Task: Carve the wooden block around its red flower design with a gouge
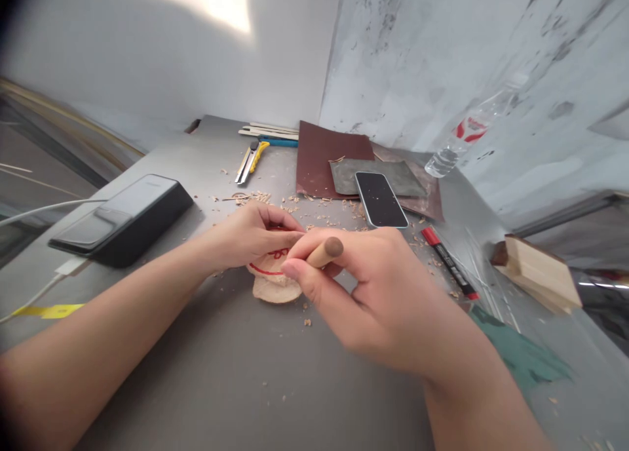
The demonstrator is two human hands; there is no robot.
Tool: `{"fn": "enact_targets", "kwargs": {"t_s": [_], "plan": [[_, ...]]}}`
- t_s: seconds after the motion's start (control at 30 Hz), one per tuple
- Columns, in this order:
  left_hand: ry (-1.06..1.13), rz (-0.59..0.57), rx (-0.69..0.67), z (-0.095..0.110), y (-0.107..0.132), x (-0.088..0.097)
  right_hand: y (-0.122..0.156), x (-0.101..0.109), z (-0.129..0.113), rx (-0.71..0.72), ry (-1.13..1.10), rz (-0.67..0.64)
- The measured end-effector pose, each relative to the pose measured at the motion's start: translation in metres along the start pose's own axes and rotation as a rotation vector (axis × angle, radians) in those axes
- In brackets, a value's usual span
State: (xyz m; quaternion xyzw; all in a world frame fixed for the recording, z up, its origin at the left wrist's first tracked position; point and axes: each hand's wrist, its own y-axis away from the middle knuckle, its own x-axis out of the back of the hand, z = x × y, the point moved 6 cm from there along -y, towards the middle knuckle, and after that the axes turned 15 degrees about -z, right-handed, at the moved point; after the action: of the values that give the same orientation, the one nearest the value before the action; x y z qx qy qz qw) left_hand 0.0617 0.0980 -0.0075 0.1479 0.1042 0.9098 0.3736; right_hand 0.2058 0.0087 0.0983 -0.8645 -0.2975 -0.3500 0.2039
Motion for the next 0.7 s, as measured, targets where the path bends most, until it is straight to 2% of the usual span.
{"fn": "enact_targets", "kwargs": {"t_s": [0.37,0.6,0.7], "plan": [[-0.004,-0.003,-0.012,-0.0026,-0.0027,0.0006,0.0008,-0.0013,0.0012,0.031,0.028,-0.01],[0.005,0.001,-0.046,-0.0036,-0.0051,-0.0003,-0.0034,-0.0027,0.0005,-0.01,0.051,-0.064],[0.005,0.006,-0.037,-0.0015,-0.0039,-0.0011,-0.0027,-0.0034,0.006,-0.077,0.015,-0.047]]}}
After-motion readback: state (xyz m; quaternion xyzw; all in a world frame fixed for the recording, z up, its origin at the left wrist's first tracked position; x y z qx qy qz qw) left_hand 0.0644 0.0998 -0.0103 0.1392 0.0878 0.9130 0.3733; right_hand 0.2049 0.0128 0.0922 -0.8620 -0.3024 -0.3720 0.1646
